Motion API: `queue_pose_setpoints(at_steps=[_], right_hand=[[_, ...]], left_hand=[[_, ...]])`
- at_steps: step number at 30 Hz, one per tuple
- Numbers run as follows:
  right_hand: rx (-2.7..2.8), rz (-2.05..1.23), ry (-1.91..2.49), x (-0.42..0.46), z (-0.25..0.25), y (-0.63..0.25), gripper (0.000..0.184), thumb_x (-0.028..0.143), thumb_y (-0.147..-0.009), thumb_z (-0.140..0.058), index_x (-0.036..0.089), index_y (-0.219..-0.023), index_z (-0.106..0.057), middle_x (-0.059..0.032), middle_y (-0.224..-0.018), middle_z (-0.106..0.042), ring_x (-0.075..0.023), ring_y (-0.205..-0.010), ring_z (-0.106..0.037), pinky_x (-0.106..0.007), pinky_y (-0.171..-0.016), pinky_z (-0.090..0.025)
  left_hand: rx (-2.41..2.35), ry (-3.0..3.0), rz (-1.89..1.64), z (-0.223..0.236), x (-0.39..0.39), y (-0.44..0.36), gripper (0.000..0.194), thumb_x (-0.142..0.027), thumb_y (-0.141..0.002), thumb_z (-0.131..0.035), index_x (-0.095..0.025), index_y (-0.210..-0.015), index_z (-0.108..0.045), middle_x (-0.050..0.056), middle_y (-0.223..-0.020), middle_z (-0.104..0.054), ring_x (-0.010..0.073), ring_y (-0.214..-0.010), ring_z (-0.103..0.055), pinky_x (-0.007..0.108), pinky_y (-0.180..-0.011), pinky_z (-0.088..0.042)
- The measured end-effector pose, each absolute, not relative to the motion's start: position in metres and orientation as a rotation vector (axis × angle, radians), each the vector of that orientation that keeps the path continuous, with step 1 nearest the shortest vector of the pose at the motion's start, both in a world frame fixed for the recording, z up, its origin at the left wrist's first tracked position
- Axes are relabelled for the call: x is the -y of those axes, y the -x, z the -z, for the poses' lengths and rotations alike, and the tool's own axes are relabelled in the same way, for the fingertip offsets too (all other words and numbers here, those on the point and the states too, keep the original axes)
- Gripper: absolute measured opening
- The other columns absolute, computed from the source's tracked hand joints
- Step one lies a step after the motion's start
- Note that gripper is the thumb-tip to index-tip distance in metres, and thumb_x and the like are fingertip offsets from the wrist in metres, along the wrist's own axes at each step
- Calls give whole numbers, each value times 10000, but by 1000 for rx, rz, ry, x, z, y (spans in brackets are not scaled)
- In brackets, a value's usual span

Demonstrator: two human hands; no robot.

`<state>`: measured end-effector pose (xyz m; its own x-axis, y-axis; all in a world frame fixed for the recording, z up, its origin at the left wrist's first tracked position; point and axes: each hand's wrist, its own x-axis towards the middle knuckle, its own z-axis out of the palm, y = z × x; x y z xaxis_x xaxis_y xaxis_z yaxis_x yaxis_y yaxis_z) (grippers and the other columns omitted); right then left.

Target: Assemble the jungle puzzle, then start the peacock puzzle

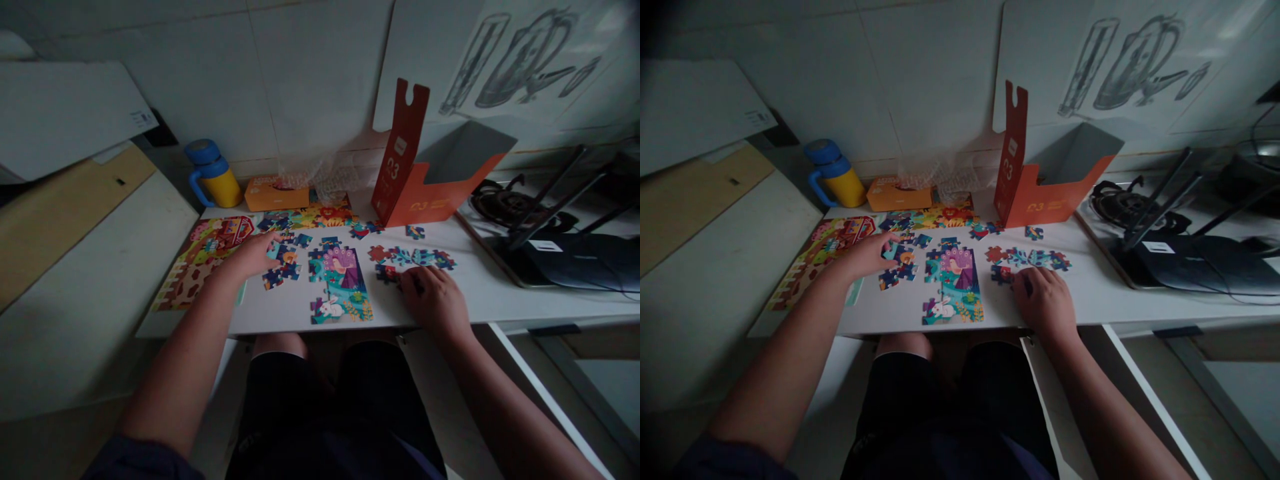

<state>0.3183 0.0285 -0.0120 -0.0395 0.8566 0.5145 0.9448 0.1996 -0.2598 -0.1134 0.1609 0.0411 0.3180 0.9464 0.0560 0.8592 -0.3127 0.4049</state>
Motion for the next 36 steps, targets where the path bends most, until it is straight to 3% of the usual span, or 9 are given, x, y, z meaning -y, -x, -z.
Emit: queue_pose_setpoints(at_steps=[5, 7, 12, 15, 19, 24, 28, 32, 36], right_hand=[[1907, 183, 1681, -28, 12, -318, 154, 277, -1040, -586, 230, -933, -686, -88, -919, -733, -278, -865, -644, -404, -810, -462], [1911, 176, 1677, -28, 13, -319, 156, 275, -1040, -580, 230, -931, -683, -88, -915, -732, -277, -866, -642, -404, -822, -463], [1906, 187, 1670, -29, 12, -319, 157, 286, -1037, -588, 230, -925, -682, -88, -902, -728, -279, -856, -640, -402, -811, -460], [1910, 197, 1668, -29, 11, -318, 176, 297, -1044, -581, 231, -917, -684, -93, -898, -730, -281, -850, -643, -403, -801, -459], [1903, 197, 1688, -28, 11, -318, 184, 309, -1046, -578, 232, -920, -689, -95, -908, -736, -282, -854, -650, -405, -797, -465], [1891, 174, 1684, -29, 11, -317, 172, 306, -1036, -583, 233, -936, -702, -101, -917, -743, -289, -869, -653, -407, -793, -468], [1895, 174, 1694, -29, 11, -318, 168, 292, -1033, -577, 233, -932, -697, -97, -912, -741, -287, -865, -644, -407, -800, -464], [1902, 180, 1692, -29, 11, -318, 149, 284, -1033, -588, 229, -943, -693, -94, -922, -737, -284, -867, -647, -403, -807, -466], [1905, 197, 1692, -29, 11, -317, 169, 289, -1050, -577, 228, -938, -689, -91, -910, -733, -282, -854, -652, -404, -800, -467]], left_hand=[[-1854, -1970, -646, -42, -161, 126, 268, -340, -717, -876, -208, -932, -784, 27, -742, -695, 234, -704, -605, 320, -698, -418], [-1877, -1842, -763, -43, -156, 130, 261, -411, -734, -881, -206, -855, -773, 27, -705, -689, 230, -688, -591, 321, -689, -411], [-1651, -1529, -1021, -44, -128, 126, 407, -563, -776, -844, -197, -942, -783, 44, -816, -745, 209, -729, -615, 297, -694, -448], [-1501, -1500, -988, -43, -105, 109, 409, -585, -820, -809, -203, -963, -786, 26, -808, -729, 192, -710, -612, 287, -692, -464], [-1394, -1623, -863, -42, -80, 80, 311, -487, -888, -768, -228, -1053, -817, 41, -898, -783, 220, -774, -674, 307, -738, -509], [-1226, -1858, -737, -44, -65, 52, 227, -352, -945, -720, -313, -1140, -831, 63, -1166, -822, 286, -1050, -746, 378, -913, -557], [-1202, -1965, -689, -38, -64, 40, 255, -330, -989, -669, -310, -1210, -796, 48, -1094, -822, 254, -950, -744, 366, -861, -564], [-1179, -1790, -825, -28, -62, 35, 126, -345, -958, -714, -244, -1027, -741, 30, -926, -771, 207, -849, -719, 309, -782, -547], [-1096, -1305, -1006, -23, -54, 29, 269, -353, -857, -810, -218, -1011, -634, 22, -869, -762, 196, -794, -742, 310, -764, -559]])
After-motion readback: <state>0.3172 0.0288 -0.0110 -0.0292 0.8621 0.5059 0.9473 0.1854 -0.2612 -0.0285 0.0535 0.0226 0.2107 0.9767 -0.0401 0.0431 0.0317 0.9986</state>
